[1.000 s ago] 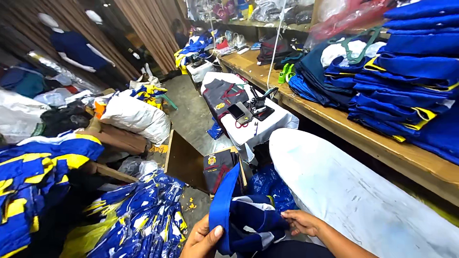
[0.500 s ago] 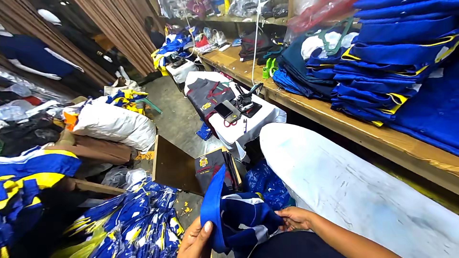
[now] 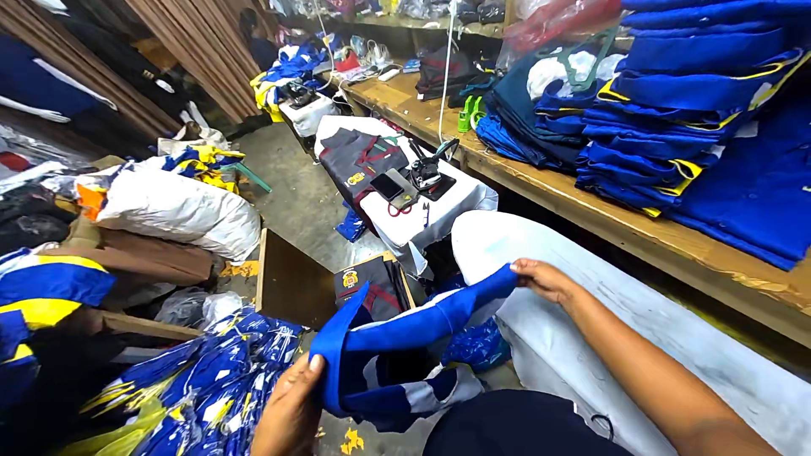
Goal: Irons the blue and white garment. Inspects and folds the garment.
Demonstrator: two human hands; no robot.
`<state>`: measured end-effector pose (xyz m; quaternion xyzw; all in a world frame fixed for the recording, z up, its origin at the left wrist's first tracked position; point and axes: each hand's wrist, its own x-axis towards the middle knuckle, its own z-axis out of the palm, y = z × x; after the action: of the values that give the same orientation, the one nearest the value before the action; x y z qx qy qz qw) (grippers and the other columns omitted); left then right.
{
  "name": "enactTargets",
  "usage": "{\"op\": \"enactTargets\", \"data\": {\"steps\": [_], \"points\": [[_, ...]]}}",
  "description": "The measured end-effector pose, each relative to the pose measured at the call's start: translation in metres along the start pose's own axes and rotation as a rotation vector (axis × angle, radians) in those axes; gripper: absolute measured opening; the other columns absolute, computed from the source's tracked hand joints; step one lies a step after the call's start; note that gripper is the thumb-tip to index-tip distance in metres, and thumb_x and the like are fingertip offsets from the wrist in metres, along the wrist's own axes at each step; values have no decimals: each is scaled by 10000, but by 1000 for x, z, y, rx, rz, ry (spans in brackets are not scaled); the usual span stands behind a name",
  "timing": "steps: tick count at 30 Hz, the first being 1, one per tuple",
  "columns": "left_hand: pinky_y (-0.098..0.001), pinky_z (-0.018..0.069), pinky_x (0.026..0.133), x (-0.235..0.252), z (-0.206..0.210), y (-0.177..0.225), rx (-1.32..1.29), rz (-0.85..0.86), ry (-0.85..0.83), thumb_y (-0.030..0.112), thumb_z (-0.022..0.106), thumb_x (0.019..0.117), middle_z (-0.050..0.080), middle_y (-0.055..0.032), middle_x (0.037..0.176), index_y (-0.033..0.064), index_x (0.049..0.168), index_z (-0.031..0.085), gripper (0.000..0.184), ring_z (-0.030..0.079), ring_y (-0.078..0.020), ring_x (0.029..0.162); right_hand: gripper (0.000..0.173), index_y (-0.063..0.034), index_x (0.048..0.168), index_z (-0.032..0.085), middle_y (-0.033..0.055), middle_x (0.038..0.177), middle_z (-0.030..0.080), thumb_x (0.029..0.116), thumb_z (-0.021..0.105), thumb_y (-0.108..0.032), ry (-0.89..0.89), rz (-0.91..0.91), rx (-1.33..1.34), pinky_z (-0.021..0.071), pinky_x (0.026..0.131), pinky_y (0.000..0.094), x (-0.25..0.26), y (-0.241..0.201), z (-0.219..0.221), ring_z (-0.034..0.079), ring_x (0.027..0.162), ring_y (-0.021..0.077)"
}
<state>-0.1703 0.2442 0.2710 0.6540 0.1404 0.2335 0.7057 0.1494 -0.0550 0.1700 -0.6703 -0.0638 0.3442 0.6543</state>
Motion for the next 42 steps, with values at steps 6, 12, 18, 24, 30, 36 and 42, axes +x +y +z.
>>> {"op": "enactTargets", "data": {"steps": [6,12,18,24,30,36,42], "points": [[-230,606,751,45,-29,10,139,-163,-10,210,490,1009,762,55,851,179,945,732,252,714,-25,797,126,-62,1068,597,-18,834,656,1067,472,-73,-14,-270,73,568,713,246,-9,-92,-20,640,733,53],[-218,600,775,53,-25,27,127,-108,30,189,463,1021,761,68,855,186,938,726,276,710,-10,810,485,-12,1393,468,63,1024,700,934,625,-3,-116,-398,-98,594,816,295,-18,-116,-8,690,857,95],[-199,592,711,67,-31,28,186,-175,22,77,461,1005,739,66,846,116,1062,644,195,699,-15,761,360,-46,1315,521,-10,861,691,969,549,51,-66,-371,-39,597,693,227,-22,-136,-10,679,710,44],[-203,597,759,80,-38,26,203,-69,80,48,461,1009,730,75,964,79,1278,581,297,704,-16,842,212,-56,1134,622,-23,860,722,1015,467,28,-189,-418,-24,603,738,222,-19,-137,-13,699,756,42],[-189,584,742,82,-43,21,227,-113,26,25,485,997,751,65,893,98,1036,698,229,700,-10,805,198,-64,998,649,-28,812,718,998,481,41,-181,-362,-65,593,703,202,-20,-140,-15,690,720,33],[-196,591,744,122,-64,53,315,-16,-5,102,510,1005,744,102,904,166,1067,711,220,693,5,807,143,-18,1143,652,52,992,651,1029,595,-81,-119,-278,-657,517,724,276,1,-187,6,582,790,75],[-227,576,877,203,-103,66,338,221,-172,301,627,1007,715,160,1096,291,1150,700,161,676,5,996,165,-65,1140,705,98,1059,669,1011,629,-135,-13,-217,-990,497,822,445,47,-229,32,595,886,185]]}}
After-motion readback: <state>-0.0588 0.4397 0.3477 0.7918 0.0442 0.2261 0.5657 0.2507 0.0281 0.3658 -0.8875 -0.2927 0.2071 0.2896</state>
